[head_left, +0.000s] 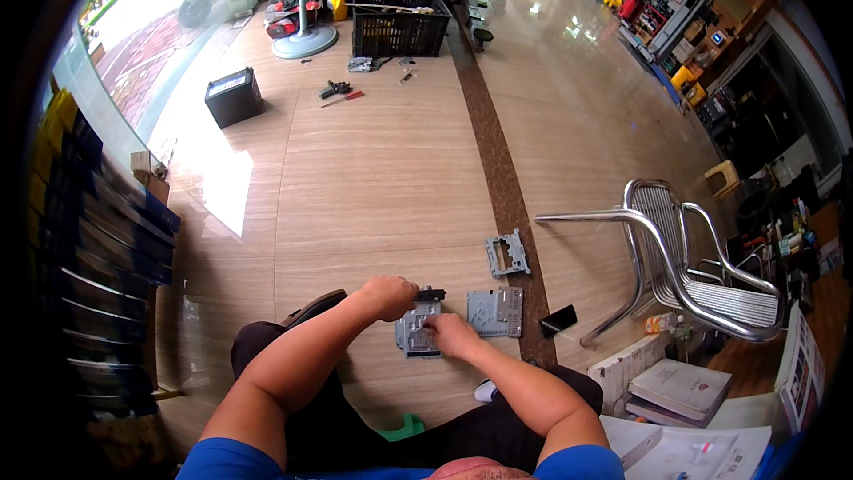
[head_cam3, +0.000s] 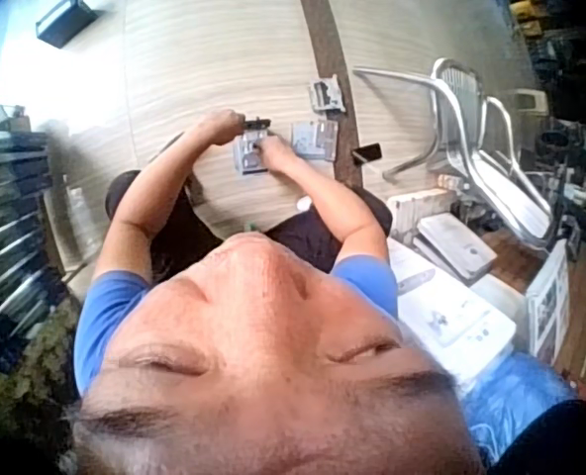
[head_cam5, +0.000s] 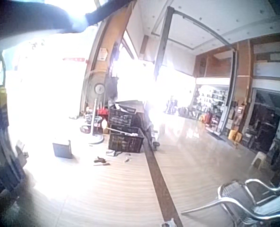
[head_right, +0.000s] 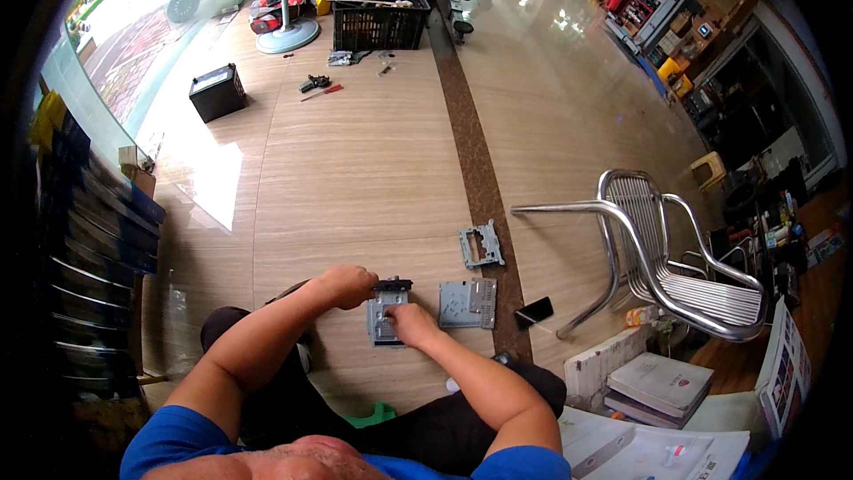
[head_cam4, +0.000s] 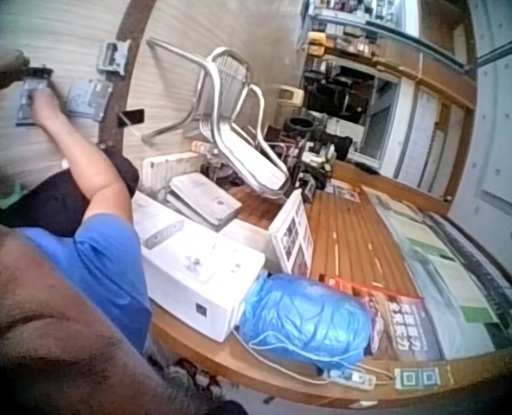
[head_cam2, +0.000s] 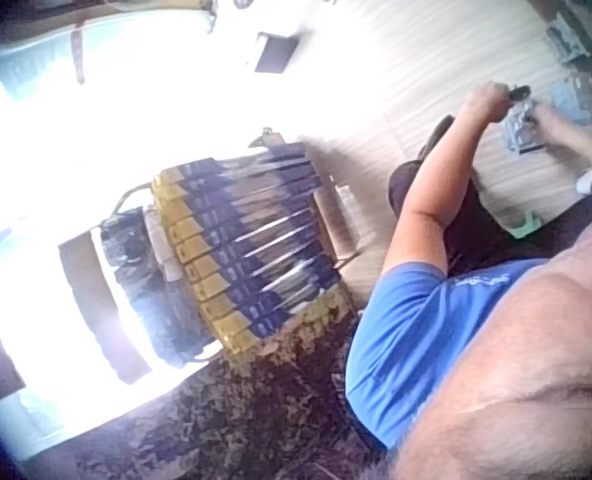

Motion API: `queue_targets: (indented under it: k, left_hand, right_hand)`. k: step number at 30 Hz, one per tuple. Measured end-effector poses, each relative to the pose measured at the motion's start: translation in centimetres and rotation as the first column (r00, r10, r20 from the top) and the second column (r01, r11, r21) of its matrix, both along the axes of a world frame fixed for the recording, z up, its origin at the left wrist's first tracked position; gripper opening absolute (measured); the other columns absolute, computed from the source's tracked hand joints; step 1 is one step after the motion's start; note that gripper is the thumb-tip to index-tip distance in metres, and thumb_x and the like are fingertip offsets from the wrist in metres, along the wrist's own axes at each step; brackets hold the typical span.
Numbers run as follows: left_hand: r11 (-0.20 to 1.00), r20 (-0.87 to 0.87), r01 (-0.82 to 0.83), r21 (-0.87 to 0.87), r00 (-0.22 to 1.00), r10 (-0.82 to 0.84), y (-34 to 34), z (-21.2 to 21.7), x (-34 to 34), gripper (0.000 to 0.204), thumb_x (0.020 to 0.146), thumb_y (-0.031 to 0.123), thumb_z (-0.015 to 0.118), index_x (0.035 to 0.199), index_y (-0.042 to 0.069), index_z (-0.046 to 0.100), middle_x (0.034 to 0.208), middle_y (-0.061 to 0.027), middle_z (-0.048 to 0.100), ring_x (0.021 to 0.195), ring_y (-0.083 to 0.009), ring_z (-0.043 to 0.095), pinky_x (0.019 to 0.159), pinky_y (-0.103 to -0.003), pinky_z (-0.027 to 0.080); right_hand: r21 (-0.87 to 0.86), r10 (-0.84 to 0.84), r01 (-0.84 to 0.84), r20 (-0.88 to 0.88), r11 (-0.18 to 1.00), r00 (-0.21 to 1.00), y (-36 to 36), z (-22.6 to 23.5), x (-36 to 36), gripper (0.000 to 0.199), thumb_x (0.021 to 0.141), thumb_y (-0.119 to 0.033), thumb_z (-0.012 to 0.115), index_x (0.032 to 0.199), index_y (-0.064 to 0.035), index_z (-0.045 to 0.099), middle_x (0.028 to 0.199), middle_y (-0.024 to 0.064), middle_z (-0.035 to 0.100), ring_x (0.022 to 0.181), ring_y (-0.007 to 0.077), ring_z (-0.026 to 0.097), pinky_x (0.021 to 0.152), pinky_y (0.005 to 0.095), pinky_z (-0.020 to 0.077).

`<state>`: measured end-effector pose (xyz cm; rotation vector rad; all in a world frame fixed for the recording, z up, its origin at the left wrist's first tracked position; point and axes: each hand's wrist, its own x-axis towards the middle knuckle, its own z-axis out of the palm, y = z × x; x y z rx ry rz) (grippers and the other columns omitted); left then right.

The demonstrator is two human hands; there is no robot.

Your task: The person unscrews several small screws from a metal bracket and a black plastic component on a tiled floor using a small screwdriver, setting the screws and components aside as they are removed.

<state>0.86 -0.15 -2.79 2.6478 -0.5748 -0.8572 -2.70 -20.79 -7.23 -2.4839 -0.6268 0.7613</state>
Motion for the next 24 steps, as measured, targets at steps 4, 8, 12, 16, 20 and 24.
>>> queue_targets:
  k: [4,8,12,16,20,24]
  left_hand:
    - [1.0,0.003,-0.029,-0.01,1.0,0.029,-0.3,1.5,-0.2,0.032,0.09,0.032,0.063,0.11,0.006,0.066,0.109,-0.0175,0.069,0.105,-0.0349,0.065,0.087,-0.046,0.053]
    - [1.0,0.003,-0.022,-0.002,1.0,0.022,0.1,1.5,-0.3,0.033,0.09,0.031,0.063,0.111,0.007,0.066,0.109,-0.0175,0.069,0.105,-0.0349,0.065,0.088,-0.046,0.053]
    - [1.0,0.001,-0.019,-0.007,1.0,0.019,0.1,1.5,-0.2,0.033,0.09,0.031,0.063,0.111,0.007,0.065,0.109,-0.0174,0.069,0.106,-0.0349,0.065,0.088,-0.046,0.053]
    - [1.0,-0.008,-0.018,0.003,1.0,0.018,0.0,1.4,-0.2,0.033,0.09,0.032,0.063,0.111,0.007,0.065,0.109,-0.0173,0.069,0.105,-0.0349,0.065,0.087,-0.046,0.053]
    - [1.0,0.032,-0.003,-0.014,0.999,0.004,0.2,0.6,-0.3,0.032,0.089,0.032,0.064,0.109,0.007,0.065,0.107,-0.0168,0.069,0.104,-0.0351,0.065,0.085,-0.047,0.054]
    - [0.999,0.061,0.007,-0.047,0.998,-0.004,0.1,0.0,-0.4,0.032,0.09,0.033,0.064,0.105,0.005,0.064,0.102,-0.0185,0.069,0.099,-0.0369,0.065,0.084,-0.047,0.053]
  right_hand:
    - [0.01,0.019,-0.02,0.006,1.0,1.0,-0.6,-0.8,0.2,0.024,0.089,-0.02,0.058,0.108,-0.0157,0.072,0.097,0.0204,0.069,0.093,0.0382,0.067,0.083,0.0482,0.0532]
    - [0.018,0.045,-0.045,0.0,0.999,0.999,-0.3,-0.9,0.2,0.025,0.09,-0.019,0.057,0.109,-0.0152,0.072,0.097,0.0213,0.069,0.094,0.0385,0.066,0.084,0.0476,0.0532]
    - [0.007,0.039,-0.039,-0.014,0.999,0.999,-0.2,-0.8,0.0,0.027,0.09,-0.018,0.056,0.112,-0.0134,0.071,0.1,0.0225,0.068,0.096,0.0387,0.066,0.085,0.0475,0.0526]
    - [-0.008,0.034,-0.035,-0.032,0.999,0.999,-0.3,-0.8,0.1,0.028,0.089,-0.016,0.057,0.114,-0.0112,0.069,0.102,0.0228,0.068,0.098,0.0391,0.065,0.086,0.0472,0.0519]
    - [-0.034,0.032,-0.033,-0.021,0.999,0.999,-0.3,-0.7,0.1,0.028,0.089,-0.017,0.06,0.114,-0.0096,0.069,0.101,0.0223,0.068,0.098,0.0394,0.065,0.086,0.0466,0.0517]
    - [-0.014,0.032,-0.032,0.004,0.999,0.999,-0.4,-1.2,0.2,0.025,0.088,-0.018,0.061,0.111,-0.0095,0.069,0.099,0.0221,0.068,0.096,0.0396,0.065,0.084,0.0478,0.0519]
